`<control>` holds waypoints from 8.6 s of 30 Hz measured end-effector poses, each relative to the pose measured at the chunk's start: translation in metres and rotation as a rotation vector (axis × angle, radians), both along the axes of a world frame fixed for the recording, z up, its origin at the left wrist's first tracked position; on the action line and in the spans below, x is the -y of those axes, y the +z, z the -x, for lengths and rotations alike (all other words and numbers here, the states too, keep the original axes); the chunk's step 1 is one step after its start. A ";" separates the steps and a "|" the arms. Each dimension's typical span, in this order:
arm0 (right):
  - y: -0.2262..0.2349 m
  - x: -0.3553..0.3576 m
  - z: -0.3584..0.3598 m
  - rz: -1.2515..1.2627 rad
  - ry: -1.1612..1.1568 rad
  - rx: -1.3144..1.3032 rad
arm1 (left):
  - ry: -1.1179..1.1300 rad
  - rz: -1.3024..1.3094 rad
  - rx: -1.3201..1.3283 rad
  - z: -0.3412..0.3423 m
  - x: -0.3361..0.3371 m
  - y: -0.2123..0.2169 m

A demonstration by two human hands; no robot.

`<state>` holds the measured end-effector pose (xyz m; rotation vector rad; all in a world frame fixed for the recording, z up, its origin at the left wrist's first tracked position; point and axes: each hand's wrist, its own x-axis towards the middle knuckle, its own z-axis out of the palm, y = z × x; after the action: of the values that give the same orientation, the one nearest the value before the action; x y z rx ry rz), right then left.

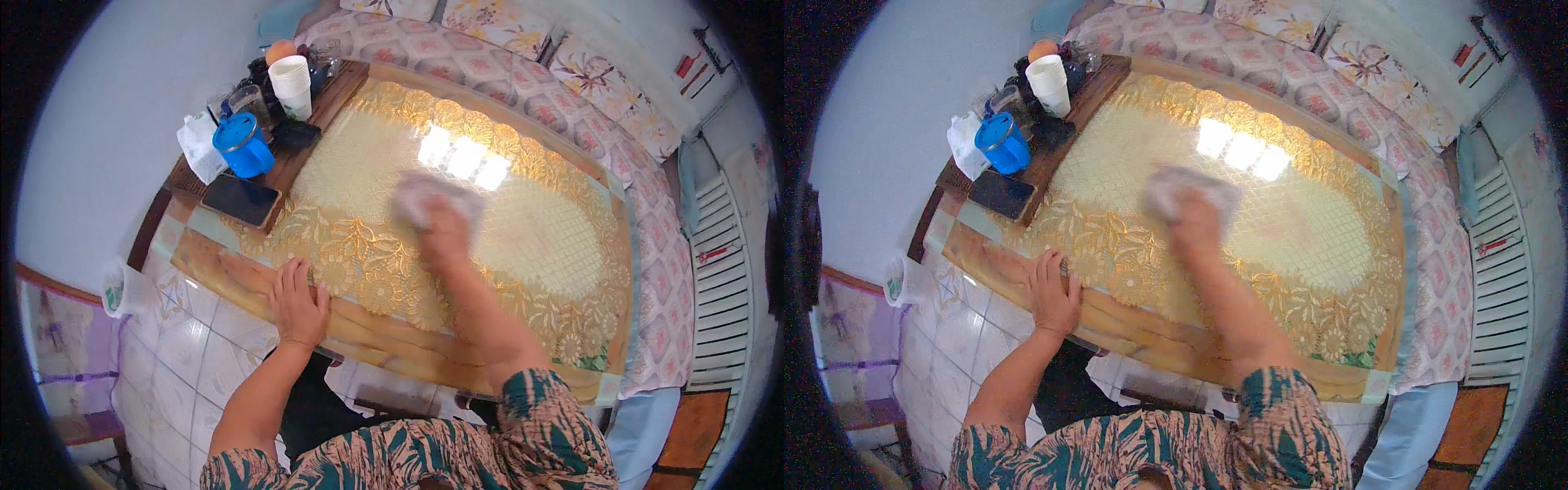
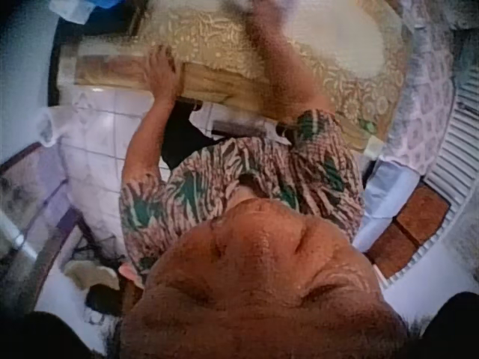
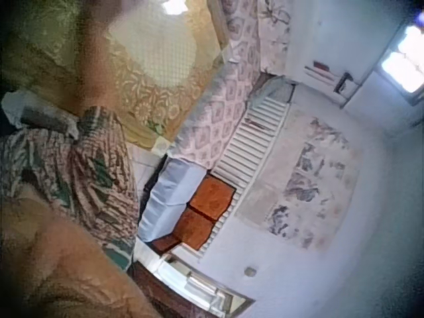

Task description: The person wipes the surface and edges of a glass-topped table with a cloth, moving it around objects like a tissue box, phone, and cups.

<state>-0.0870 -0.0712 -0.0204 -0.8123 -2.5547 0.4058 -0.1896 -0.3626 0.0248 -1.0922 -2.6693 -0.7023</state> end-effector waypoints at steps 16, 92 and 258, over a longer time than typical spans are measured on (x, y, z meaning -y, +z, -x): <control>-0.013 -0.120 -0.287 0.041 -1.180 0.265 | 0.025 0.078 -0.055 0.002 0.001 -0.003; 0.028 0.134 -0.250 -0.129 -0.467 0.082 | 0.163 0.157 -0.181 -0.008 0.007 -0.032; 0.052 0.193 -0.208 0.127 -0.072 -0.037 | -0.509 -0.490 0.461 -0.160 -0.032 0.023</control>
<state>0.1211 -0.2646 0.0318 -0.9299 -2.4779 0.5593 -0.0291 -0.3308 0.0474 -1.6119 -2.3055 -1.7759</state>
